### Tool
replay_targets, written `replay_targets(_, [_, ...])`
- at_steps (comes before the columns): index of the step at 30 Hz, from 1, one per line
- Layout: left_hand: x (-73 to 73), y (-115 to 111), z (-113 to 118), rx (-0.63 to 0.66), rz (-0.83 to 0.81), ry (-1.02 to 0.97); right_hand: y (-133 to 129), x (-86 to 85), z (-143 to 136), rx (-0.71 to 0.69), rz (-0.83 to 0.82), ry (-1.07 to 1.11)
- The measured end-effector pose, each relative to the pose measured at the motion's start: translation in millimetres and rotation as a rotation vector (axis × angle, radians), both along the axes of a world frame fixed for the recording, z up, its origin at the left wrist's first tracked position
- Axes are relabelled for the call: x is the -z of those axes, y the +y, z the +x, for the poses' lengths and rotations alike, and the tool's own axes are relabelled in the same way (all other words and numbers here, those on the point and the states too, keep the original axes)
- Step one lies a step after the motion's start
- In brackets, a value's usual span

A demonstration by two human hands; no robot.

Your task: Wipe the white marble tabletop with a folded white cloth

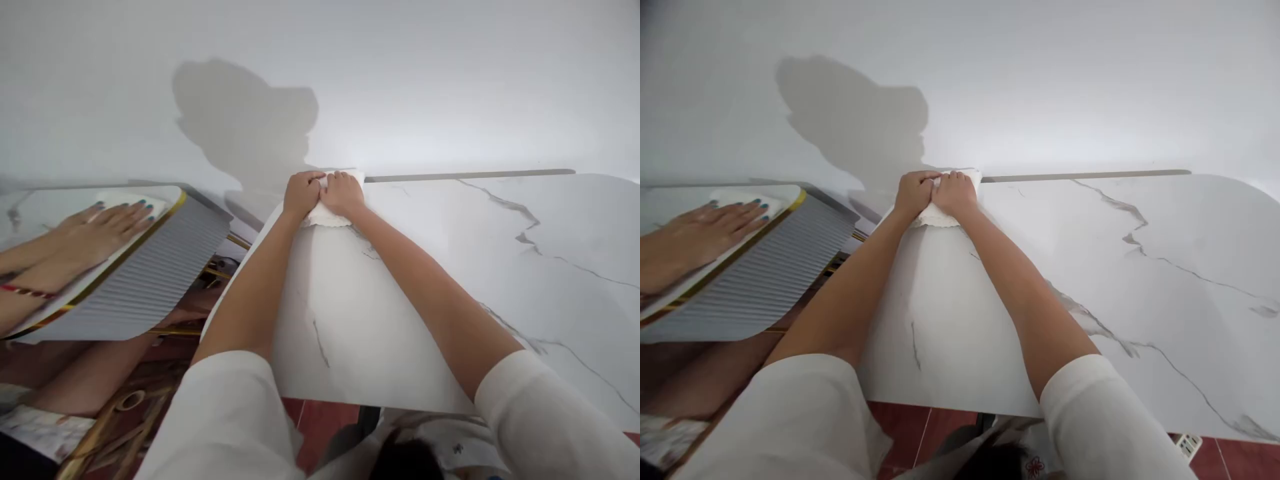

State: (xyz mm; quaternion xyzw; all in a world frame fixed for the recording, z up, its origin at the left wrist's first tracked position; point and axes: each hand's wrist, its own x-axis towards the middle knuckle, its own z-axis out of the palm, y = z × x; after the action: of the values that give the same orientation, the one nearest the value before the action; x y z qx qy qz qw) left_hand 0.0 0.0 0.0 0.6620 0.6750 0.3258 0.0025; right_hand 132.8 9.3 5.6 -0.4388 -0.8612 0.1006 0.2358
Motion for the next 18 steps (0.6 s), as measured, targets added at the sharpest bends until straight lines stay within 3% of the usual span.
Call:
replay_targets(9, [-1.4, -26, 9, 0.014, -0.041, 0.049, -16, 13.7, 1, 0.013, 0.126, 0.014])
replay_targets(18, [-1.5, -88, 16, 0.045, -0.054, 0.041, -89, 11.6, 14, 0.030, 0.153, 0.019])
